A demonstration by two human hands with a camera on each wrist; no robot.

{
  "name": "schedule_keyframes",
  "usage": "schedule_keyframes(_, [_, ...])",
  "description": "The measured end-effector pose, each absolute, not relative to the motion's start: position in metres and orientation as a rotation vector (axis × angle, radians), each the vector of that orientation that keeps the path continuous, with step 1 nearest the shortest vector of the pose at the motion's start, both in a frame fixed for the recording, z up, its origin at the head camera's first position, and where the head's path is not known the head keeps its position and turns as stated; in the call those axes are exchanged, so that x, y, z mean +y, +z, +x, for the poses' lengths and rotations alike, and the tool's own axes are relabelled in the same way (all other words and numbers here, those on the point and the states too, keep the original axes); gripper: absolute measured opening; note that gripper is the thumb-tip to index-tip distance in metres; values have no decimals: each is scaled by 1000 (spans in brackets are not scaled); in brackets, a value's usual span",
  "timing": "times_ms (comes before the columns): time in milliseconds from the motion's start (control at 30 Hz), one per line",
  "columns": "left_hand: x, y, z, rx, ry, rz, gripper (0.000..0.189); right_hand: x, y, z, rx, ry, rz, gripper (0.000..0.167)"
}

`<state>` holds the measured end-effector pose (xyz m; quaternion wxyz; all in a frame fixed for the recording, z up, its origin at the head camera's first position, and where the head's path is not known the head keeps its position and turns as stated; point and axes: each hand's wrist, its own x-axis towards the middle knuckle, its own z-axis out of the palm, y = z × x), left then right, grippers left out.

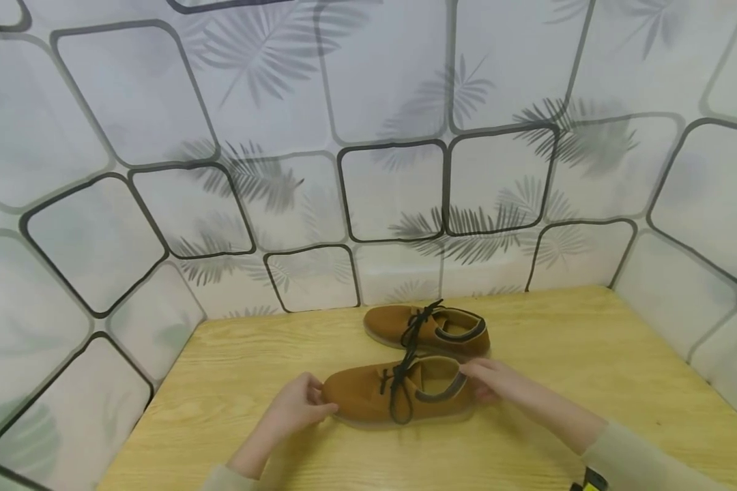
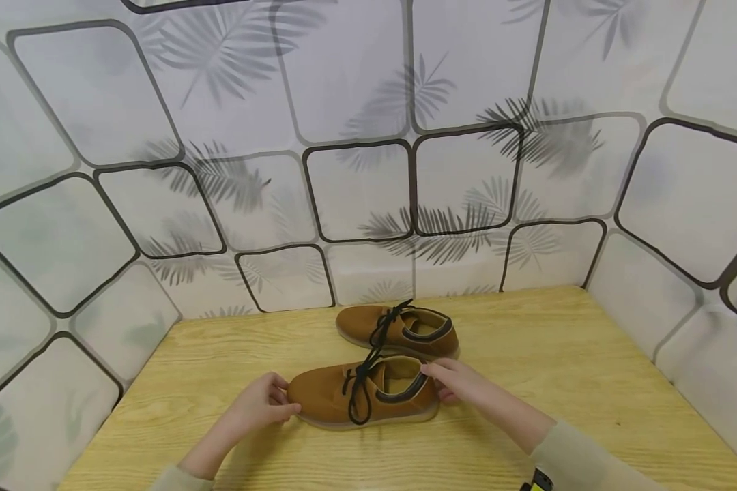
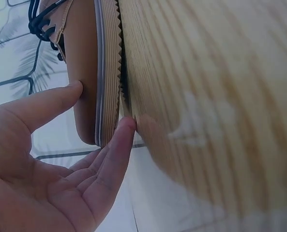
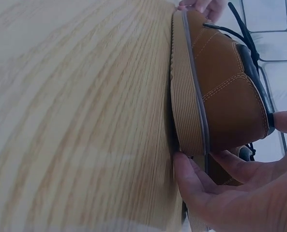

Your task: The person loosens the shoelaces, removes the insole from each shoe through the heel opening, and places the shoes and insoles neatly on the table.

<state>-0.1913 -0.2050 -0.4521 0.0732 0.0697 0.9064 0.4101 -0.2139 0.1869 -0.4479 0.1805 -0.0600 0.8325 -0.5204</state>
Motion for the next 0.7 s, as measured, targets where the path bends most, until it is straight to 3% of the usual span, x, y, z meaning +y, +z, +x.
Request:
schedule_keyframes(367, [-205, -453, -191, 2757, 1219, 225, 43, 193, -448, -209, 2296, -1520, -134, 63])
schedule_keyframes(700, [-200, -457, -195, 2683, 1413, 204, 53, 197, -446, -210, 2301, -1492, -199, 68])
